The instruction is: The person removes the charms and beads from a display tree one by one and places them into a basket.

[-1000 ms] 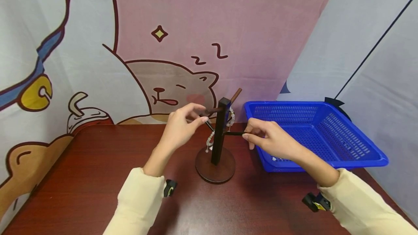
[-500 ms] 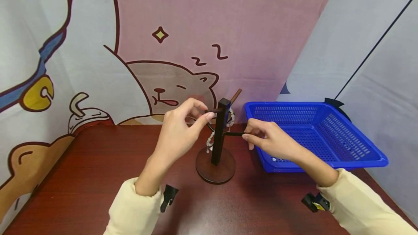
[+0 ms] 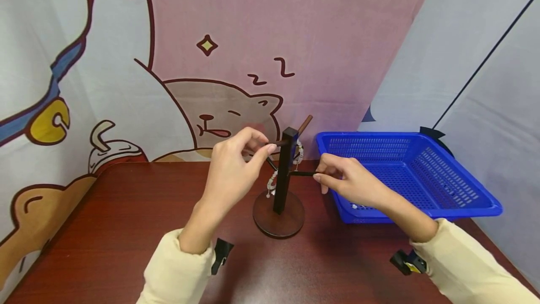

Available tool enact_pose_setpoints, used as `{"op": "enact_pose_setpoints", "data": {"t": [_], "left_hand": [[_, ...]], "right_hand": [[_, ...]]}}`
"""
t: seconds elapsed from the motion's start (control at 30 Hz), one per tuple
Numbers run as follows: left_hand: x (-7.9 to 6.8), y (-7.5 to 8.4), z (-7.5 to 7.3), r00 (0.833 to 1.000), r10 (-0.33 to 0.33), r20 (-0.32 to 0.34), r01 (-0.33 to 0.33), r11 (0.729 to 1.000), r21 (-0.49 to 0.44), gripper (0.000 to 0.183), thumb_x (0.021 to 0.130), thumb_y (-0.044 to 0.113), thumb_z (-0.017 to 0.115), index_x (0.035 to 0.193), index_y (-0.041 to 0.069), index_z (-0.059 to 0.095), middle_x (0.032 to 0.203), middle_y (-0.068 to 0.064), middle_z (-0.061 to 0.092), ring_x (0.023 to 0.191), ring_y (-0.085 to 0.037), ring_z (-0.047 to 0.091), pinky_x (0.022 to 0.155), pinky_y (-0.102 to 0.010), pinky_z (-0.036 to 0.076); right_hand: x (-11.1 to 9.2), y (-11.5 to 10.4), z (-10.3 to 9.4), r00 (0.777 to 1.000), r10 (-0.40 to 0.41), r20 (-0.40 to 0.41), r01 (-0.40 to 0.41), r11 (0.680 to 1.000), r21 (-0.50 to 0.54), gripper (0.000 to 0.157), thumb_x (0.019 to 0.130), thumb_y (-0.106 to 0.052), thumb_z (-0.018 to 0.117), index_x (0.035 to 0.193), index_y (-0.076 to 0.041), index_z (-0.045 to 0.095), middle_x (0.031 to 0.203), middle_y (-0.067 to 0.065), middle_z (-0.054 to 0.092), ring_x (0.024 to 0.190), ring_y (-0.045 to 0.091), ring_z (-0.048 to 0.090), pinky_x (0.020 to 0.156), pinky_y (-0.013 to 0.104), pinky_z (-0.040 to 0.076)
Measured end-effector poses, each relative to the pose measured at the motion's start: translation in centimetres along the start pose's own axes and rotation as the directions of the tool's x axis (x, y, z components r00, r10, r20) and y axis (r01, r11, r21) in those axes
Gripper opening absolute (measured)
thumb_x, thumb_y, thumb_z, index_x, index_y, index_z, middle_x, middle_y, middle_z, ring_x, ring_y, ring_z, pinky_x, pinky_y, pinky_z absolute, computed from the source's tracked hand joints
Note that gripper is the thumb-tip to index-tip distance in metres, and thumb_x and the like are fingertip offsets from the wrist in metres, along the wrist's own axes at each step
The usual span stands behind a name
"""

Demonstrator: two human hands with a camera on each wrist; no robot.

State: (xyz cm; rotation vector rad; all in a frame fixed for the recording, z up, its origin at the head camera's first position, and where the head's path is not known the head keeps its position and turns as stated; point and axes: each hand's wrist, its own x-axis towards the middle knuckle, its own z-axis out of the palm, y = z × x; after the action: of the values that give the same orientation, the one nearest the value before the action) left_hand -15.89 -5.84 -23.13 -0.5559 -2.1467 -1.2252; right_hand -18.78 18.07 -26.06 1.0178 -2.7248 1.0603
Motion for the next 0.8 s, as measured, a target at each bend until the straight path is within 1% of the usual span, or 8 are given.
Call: {"op": "enact_pose_setpoints", "data": {"t": [0.1,0.23,0.43,0.67,0.8], "left_hand": [[0.03,0.04,0.01,1.000,-0.008,0.003,0.008,1.000,0.016,0.010,0.080,0.012,0.069,0.081,0.004,0.063,0.068,-0.003,0.064,0.061,-0.013,0.060,0.061,-0.026,0.049],[0.11,0.16,0.00,1.000,-0.009,0.005,0.009,0.999,0.032,0.009,0.080,0.012,0.069,0.080,0.004,0.064,0.068,-0.003,0.064,0.061,-0.013,0.059,0.059,-0.026,0.048],[0.19,0.27,-0.02,1.000,-0.009,0.012,0.008,1.000,0.029,0.008,0.080,0.010,0.070,0.078,0.005,0.064,0.068,-0.003,0.065,0.059,-0.013,0.058,0.058,-0.026,0.047],[0.37,0.08,0.09,1.000,0.015,0.003,-0.015,0.999,0.037,0.007,0.080,0.008,0.069,0.078,0.004,0.064,0.070,-0.004,0.066,0.060,-0.012,0.059,0.058,-0.026,0.047],[0.48,-0.05,0.10,1.000,0.019,0.005,-0.019,1.000,0.025,0.007,0.080,0.008,0.069,0.077,0.004,0.063,0.069,-0.004,0.066,0.060,-0.013,0.059,0.059,-0.026,0.048]], "right_hand": [[0.01,0.00,0.02,1.000,0.004,0.002,-0.004,1.000,0.003,0.013,0.089,-0.008,0.057,0.080,-0.016,0.052,0.063,-0.007,0.059,0.053,0.012,0.049,0.050,0.024,0.033],[0.00,0.00,0.05,1.000,0.007,0.006,-0.007,1.000,-0.002,0.012,0.089,-0.009,0.057,0.081,-0.015,0.052,0.063,-0.007,0.059,0.053,0.009,0.047,0.050,0.024,0.033],[-0.05,0.03,0.06,1.000,0.004,0.005,-0.004,1.000,-0.013,0.011,0.090,-0.009,0.057,0.082,-0.015,0.052,0.063,-0.008,0.059,0.052,0.008,0.044,0.050,0.024,0.032],[-0.11,0.07,0.08,1.000,-0.013,0.005,0.013,1.000,-0.007,0.011,0.090,-0.009,0.057,0.082,-0.015,0.052,0.064,-0.009,0.059,0.053,0.007,0.045,0.050,0.025,0.033],[-0.13,0.10,0.09,1.000,-0.021,0.004,0.021,1.000,-0.002,0.011,0.090,-0.009,0.057,0.082,-0.014,0.052,0.064,-0.009,0.059,0.053,0.007,0.046,0.050,0.024,0.033]]}}
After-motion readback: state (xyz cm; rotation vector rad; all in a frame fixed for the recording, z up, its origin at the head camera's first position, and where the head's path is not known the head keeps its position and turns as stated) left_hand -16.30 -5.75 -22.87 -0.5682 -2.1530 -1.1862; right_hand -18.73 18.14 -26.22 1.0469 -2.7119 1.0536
